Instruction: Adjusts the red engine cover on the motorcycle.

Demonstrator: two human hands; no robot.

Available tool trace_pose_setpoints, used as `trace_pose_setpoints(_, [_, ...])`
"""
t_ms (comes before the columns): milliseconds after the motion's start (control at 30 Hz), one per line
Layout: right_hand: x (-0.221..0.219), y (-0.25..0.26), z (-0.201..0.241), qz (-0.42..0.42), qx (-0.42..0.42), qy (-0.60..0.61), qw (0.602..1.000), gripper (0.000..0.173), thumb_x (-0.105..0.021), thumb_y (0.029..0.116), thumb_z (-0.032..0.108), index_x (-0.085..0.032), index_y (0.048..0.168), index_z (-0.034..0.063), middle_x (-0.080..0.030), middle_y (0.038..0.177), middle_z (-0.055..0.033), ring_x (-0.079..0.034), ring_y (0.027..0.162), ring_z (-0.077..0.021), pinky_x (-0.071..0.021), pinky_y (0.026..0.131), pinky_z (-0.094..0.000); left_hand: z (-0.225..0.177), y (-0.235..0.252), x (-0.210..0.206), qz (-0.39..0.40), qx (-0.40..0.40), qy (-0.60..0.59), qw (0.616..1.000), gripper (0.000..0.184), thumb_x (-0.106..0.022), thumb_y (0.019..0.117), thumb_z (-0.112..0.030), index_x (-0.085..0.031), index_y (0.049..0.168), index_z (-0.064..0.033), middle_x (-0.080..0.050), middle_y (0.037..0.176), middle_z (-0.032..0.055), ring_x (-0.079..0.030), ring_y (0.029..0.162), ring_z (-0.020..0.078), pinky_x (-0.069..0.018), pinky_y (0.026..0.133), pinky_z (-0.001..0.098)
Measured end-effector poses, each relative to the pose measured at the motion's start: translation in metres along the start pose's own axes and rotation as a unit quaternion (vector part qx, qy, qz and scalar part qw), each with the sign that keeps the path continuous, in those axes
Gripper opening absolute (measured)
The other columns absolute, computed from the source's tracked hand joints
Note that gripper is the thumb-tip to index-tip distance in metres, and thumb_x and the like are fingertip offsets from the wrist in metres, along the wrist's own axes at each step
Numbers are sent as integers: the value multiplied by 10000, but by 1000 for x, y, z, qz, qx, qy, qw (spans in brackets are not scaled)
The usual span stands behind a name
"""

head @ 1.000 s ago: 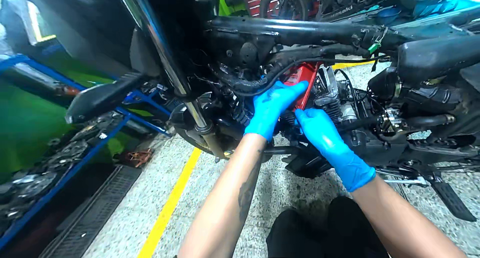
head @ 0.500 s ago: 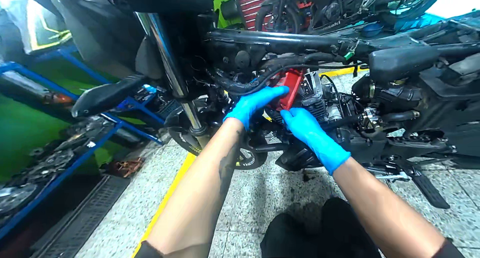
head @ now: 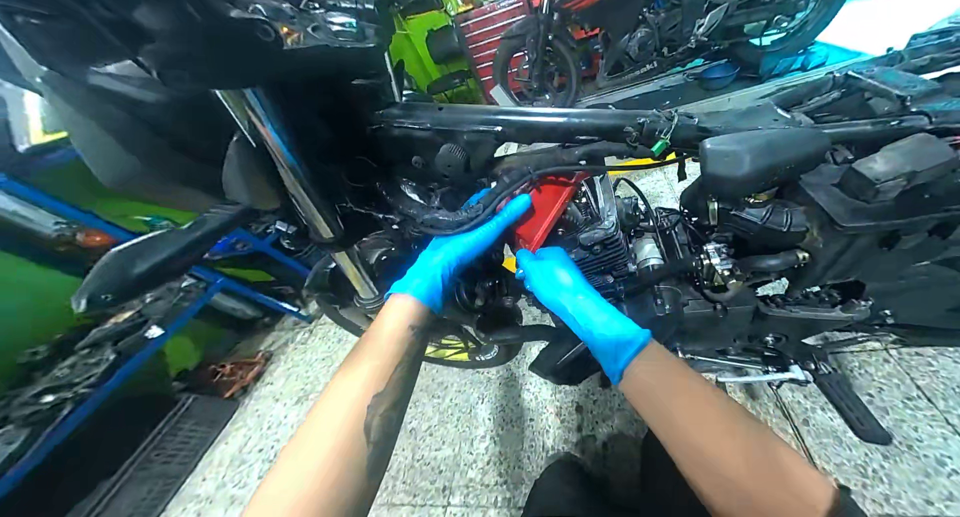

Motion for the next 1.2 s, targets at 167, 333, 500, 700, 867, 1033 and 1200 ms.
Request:
trace_pose_setpoints(167, [-3,-7,-1,51,26,109,992,500,-467,1043,542,-628,809,130,-407,588,4,-380,486,-120,-321,459,-287,-12,-1,-4,55,-5,17,998,608,-428,1027,-626,-539,1479,-235,-540,1502,-11,-473,1398,114,-353,1190,434])
trace_pose_setpoints(333, [1,-11,3,56,-25,90,994,405,-490,1062,472,-649,930,125,-501,708,-9,-428,566,-113,-363,518,-289,-9,-1,7,55,-22,-39,997,521,-573,1016,-507,-588,1409,-166,-629,1372,32,-578,1259,114,-447,1100,378])
trace_pose_setpoints(500, [0,-10,10,74,-5,116,990,419,-472,1058,483,-624,863,145,-385,596,33,-342,481,-79,-309,466,-245,-13,-2,6,36,-58,14,998,449,-451,1080,-461,-622,1362,-157,-645,1326,63,-587,1236,142,-454,1079,417])
trace_pose_setpoints(700, [2,13,13,28,-63,-3,998,343,-464,1102,270,-653,918,51,-515,679,-2,-464,564,-100,-413,560,-279,1,-23,8,-17,-9,92,996,352,-465,1098,-264,-643,1334,-74,-645,1324,171,-599,1248,311,-448,1059,558])
trace_pose_setpoints(867, [26,17,4,23,-62,-114,991,365,-464,1080,320,-664,870,98,-525,675,16,-472,567,-111,-415,568,-318,7,-7,-14,-34,-35,29,998,532,-455,1066,-513,-586,1440,-158,-594,1447,90,-544,1353,242,-397,1150,502])
trace_pose_setpoints(1033, [28,14,12,53,-84,-68,993,373,-436,1105,275,-620,843,85,-479,606,50,-432,496,-62,-385,505,-238,20,12,-31,32,34,-52,998,883,-613,833,-783,-469,1535,-269,-523,1528,4,-461,1428,185,-362,1184,504])
trace_pose_setpoints(1200, [21,6,16,45,-73,19,996,391,-387,1121,242,-580,826,72,-410,572,56,-375,466,-53,-345,474,-215,9,17,-37,85,19,-4,996,956,-746,776,-688,-449,1532,-184,-513,1517,61,-436,1434,220,-347,1182,490])
Point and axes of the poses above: each hand's wrist, its own y-axis towards the middle knuckle, its own x-axis out of the back of the hand, z = x × y, the point moved 7 cm from there along y, towards the middle knuckle
